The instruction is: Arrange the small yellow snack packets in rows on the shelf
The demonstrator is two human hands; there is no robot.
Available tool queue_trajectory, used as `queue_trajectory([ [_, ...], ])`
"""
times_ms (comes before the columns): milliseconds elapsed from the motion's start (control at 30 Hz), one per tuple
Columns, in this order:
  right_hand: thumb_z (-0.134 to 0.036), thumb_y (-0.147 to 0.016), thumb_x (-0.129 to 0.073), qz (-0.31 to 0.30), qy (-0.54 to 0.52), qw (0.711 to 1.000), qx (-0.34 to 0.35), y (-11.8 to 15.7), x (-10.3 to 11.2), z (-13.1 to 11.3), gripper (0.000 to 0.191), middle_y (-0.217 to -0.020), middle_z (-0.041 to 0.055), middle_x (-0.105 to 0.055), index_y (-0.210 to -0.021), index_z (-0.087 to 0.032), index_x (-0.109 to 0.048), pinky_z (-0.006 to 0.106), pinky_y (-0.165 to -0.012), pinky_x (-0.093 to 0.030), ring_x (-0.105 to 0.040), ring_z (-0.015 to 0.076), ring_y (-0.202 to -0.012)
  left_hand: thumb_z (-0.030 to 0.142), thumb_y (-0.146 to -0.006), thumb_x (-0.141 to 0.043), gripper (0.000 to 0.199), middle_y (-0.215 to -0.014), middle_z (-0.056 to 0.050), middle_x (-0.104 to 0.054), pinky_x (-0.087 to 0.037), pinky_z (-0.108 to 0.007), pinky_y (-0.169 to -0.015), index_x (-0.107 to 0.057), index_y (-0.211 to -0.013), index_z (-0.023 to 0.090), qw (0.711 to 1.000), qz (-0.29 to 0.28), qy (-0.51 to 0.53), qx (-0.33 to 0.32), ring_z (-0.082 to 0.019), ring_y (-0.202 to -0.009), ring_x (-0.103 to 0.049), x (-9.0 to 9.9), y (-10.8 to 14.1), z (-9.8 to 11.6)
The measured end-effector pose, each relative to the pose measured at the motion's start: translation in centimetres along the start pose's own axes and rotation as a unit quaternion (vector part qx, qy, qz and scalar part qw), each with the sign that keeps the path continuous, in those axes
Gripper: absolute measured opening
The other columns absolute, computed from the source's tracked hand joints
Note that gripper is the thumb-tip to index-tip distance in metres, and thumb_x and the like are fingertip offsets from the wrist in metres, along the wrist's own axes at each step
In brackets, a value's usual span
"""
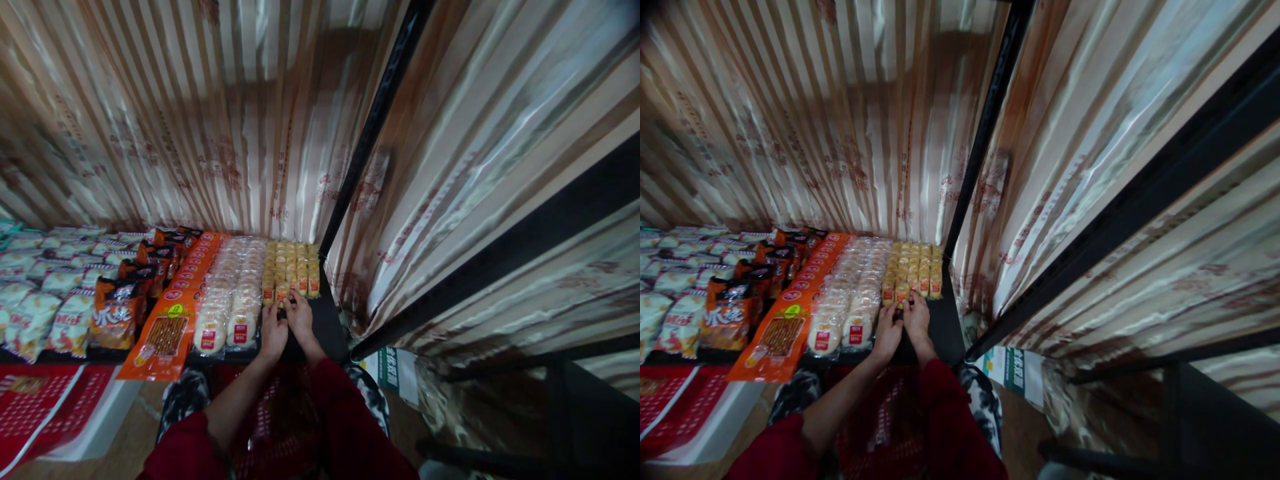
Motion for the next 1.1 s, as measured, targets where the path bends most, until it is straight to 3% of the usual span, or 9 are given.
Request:
queue_trajectory([
  [200,-0.027,-0.079,-0.049,0.000,-0.008,1.000,-0.013,0.0,-0.2,-0.1,0.026,-0.092,0.0057,-0.064,-0.102,-0.017,-0.058,0.027,-0.066,-0.051,-0.061,0.0134,-0.063,0.005,-0.070,-0.044,0.052,-0.126,-0.013,-0.048,-0.036,-0.028,-0.102,-0.053,-0.120,0.013,1.000,-0.002,-0.010,0.009,-0.018,-0.111,-0.053,0.2,0.0,0.1],
  [400,-0.022,-0.079,-0.048,0.002,0.014,1.000,0.027,0.0,-0.2,-0.4,0.022,-0.097,0.0073,-0.062,-0.098,-0.016,-0.057,0.029,-0.072,-0.051,-0.060,0.0142,-0.069,0.005,-0.068,-0.045,0.052,-0.123,-0.009,-0.051,-0.035,-0.030,-0.104,-0.056,-0.117,0.018,1.000,0.009,-0.016,0.010,-0.018,-0.113,-0.051,0.5,0.1,0.3],
  [867,-0.014,-0.076,-0.044,-0.015,-0.060,0.998,0.023,0.6,-0.4,0.0,0.035,-0.101,0.0072,-0.062,-0.110,-0.016,-0.054,0.029,-0.071,-0.053,-0.061,0.0122,-0.067,0.009,-0.075,-0.042,0.047,-0.125,-0.013,-0.049,-0.032,-0.031,-0.107,-0.056,-0.119,0.012,0.999,0.008,-0.040,0.005,-0.020,-0.120,-0.046,0.4,-0.1,0.2],
  [1100,-0.011,-0.077,-0.042,-0.031,-0.060,0.997,0.045,1.3,-0.6,0.4,0.040,-0.108,0.0088,-0.058,-0.113,-0.019,-0.059,0.029,-0.078,-0.053,-0.062,0.0131,-0.077,0.019,-0.081,-0.040,0.042,-0.124,-0.012,-0.048,-0.030,-0.032,-0.107,-0.055,-0.120,0.014,0.999,0.008,-0.041,-0.006,-0.019,-0.118,-0.046,0.2,-0.3,-0.3],
])
Point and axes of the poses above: each hand's wrist, its own y-axis away from the middle knuckle, its own x-axis out of the back of the hand, z = x × y, the point moved 6 cm from there along -y, towards the middle knuckle
